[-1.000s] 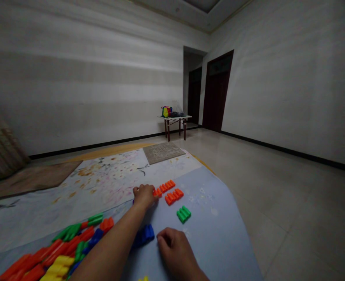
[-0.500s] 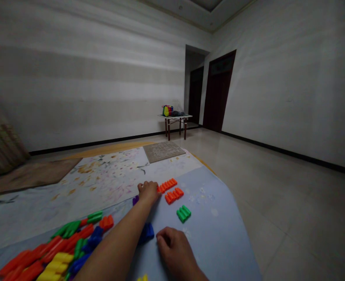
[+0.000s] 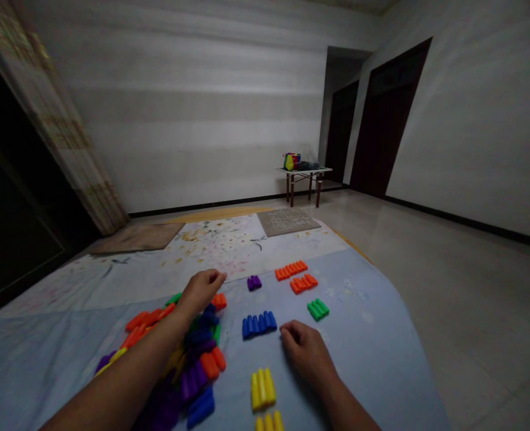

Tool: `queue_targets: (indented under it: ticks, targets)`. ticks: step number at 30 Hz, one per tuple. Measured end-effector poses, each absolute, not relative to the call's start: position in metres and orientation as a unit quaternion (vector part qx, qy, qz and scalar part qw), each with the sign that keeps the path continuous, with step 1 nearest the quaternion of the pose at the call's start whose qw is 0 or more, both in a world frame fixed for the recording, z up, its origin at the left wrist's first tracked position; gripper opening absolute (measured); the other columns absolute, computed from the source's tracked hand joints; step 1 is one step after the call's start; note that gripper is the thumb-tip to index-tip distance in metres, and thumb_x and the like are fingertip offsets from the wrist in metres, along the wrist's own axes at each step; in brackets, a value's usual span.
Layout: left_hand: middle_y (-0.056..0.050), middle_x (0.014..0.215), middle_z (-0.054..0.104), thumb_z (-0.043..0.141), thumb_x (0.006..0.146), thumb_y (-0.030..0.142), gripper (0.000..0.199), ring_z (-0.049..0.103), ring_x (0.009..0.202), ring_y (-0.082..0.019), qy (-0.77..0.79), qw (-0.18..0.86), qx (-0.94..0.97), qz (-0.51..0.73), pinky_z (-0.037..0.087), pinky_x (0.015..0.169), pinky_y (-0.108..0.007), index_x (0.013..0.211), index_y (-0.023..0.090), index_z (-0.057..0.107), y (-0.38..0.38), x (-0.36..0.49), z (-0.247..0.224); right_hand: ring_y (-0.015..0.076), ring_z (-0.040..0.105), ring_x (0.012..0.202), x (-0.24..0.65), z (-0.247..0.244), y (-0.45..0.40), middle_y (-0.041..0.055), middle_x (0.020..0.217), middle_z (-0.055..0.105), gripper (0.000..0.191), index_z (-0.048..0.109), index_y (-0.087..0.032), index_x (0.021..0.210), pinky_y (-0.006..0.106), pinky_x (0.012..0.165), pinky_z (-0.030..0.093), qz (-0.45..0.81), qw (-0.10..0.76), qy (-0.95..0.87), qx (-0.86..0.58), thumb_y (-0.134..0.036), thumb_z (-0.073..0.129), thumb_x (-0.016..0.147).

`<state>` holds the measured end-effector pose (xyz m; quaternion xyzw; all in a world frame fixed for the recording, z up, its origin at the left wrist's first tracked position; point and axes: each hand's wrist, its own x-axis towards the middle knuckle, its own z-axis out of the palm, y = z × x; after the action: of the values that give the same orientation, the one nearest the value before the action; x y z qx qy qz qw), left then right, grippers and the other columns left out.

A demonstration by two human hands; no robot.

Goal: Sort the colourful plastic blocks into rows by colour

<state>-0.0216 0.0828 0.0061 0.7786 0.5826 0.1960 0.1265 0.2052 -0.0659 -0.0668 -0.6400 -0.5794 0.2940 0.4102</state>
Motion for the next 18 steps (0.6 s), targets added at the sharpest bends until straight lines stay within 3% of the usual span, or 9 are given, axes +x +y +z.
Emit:
queue_targets:
  ticks: [6, 13, 18]
  targets:
    - [-0.004, 0.081, 0.068, 0.042, 0.076, 0.039, 0.031, 0.060, 0.077, -0.018, 0.607, 0.089, 0.777, 0.141, 0.041, 0.066, -0.024, 0.081, 0.020, 0.065, 0.060, -0.068, 0.000, 0.0169, 0.061, 0.070, 0.205, -0.068, -0.066, 0.0034, 0.072, 0.068, 0.028, 0.065, -0.019, 0.077, 0.024, 0.065, 0.041, 0.290, 0.406, -0.587, -0.637, -0.034, 0.042, 0.080]
    - [-0.006, 0.109, 0.064, 0.043, 0.077, 0.038, 0.035, 0.054, 0.104, -0.022, 0.622, 0.056, 0.778, 0.066, 0.038, 0.087, -0.031, 0.102, 0.023, 0.062, 0.064, -0.039, -0.007, 0.0177, 0.061, 0.072, 0.205, -0.067, -0.066, 0.0041, 0.074, 0.069, 0.026, 0.065, -0.019, 0.077, 0.025, 0.066, 0.042, 0.290, 0.402, -0.589, -0.639, -0.034, 0.043, 0.080]
    - [-0.009, 0.104, 0.066, 0.052, 0.068, 0.037, 0.033, 0.057, 0.100, -0.027, 0.633, 0.063, 0.772, 0.000, 0.039, 0.084, -0.038, 0.096, 0.023, 0.063, 0.072, -0.026, -0.013, 0.0168, 0.061, 0.073, 0.205, -0.066, -0.066, 0.0042, 0.075, 0.069, 0.026, 0.065, -0.018, 0.078, 0.025, 0.067, 0.041, 0.289, 0.406, -0.588, -0.637, -0.032, 0.043, 0.080]
